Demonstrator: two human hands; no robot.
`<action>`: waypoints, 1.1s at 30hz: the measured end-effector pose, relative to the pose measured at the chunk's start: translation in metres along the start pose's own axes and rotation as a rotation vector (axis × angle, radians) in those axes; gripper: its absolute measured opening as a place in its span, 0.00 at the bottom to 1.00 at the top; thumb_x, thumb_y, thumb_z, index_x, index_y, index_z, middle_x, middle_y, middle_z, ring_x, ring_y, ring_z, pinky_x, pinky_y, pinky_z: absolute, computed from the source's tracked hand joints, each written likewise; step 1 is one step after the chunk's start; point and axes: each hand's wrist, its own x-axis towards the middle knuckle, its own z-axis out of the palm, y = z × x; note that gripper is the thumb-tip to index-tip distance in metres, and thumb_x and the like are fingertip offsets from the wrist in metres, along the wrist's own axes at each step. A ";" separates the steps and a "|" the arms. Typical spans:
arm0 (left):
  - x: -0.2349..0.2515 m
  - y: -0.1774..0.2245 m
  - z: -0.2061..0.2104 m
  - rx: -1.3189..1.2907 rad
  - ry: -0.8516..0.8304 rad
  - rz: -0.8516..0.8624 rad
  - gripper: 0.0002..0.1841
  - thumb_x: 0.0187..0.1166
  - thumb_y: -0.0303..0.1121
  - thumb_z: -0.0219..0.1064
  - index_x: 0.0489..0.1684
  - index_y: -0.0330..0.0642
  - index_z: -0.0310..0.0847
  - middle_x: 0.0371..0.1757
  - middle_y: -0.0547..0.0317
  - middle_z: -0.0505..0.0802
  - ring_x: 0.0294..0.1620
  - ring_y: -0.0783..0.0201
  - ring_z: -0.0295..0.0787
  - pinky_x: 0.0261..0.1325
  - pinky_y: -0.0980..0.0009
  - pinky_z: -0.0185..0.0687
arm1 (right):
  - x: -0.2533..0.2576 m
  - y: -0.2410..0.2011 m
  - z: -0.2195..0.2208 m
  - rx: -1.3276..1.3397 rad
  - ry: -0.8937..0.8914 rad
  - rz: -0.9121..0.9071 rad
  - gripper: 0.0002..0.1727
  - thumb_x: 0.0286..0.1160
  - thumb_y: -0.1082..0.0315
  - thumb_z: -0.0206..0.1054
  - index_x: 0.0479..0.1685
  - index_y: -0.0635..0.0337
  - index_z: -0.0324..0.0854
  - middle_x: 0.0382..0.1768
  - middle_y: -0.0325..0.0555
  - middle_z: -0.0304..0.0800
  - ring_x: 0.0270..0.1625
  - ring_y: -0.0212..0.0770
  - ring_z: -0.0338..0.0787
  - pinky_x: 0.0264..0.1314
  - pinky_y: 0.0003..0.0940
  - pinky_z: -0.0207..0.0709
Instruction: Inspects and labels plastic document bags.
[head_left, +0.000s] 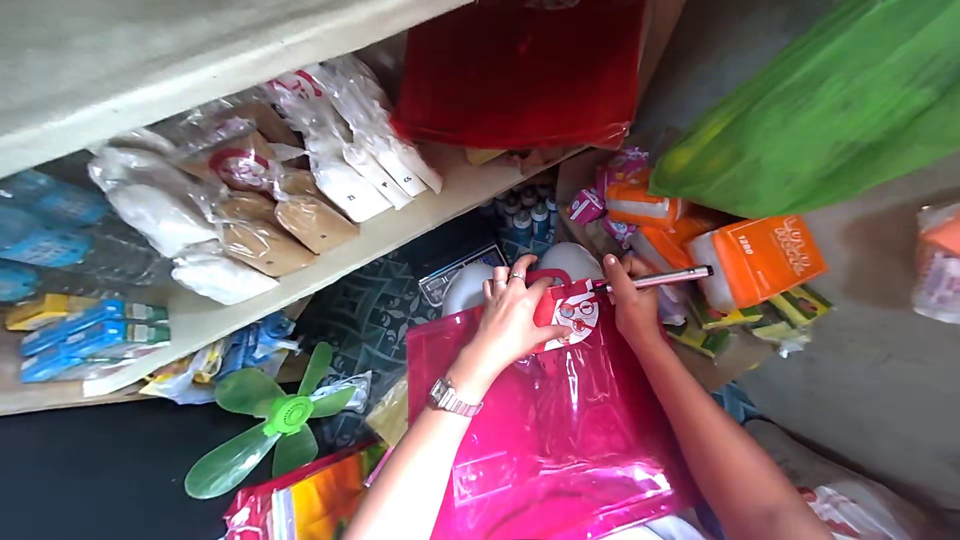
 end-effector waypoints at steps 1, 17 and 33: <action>0.001 0.001 0.000 -0.006 0.027 0.017 0.35 0.59 0.60 0.82 0.65 0.49 0.89 0.85 0.39 0.70 0.77 0.33 0.67 0.68 0.35 0.63 | 0.001 -0.001 0.000 -0.019 -0.012 -0.014 0.23 0.80 0.69 0.64 0.13 0.42 0.67 0.12 0.23 0.69 0.13 0.18 0.65 0.18 0.14 0.60; 0.004 0.000 0.028 0.021 0.089 0.081 0.32 0.68 0.61 0.74 0.75 0.68 0.84 0.90 0.46 0.66 0.68 0.40 0.73 0.57 0.41 0.64 | -0.007 0.018 0.002 -0.208 -0.135 -0.083 0.18 0.68 0.76 0.64 0.13 0.47 0.67 0.14 0.22 0.70 0.17 0.16 0.69 0.22 0.12 0.65; 0.005 0.001 0.029 0.010 0.063 0.066 0.33 0.68 0.61 0.72 0.76 0.65 0.82 0.88 0.47 0.71 0.74 0.38 0.71 0.63 0.36 0.62 | -0.004 0.010 0.004 -0.215 -0.118 -0.053 0.18 0.68 0.76 0.64 0.12 0.47 0.67 0.12 0.23 0.70 0.15 0.17 0.69 0.20 0.14 0.66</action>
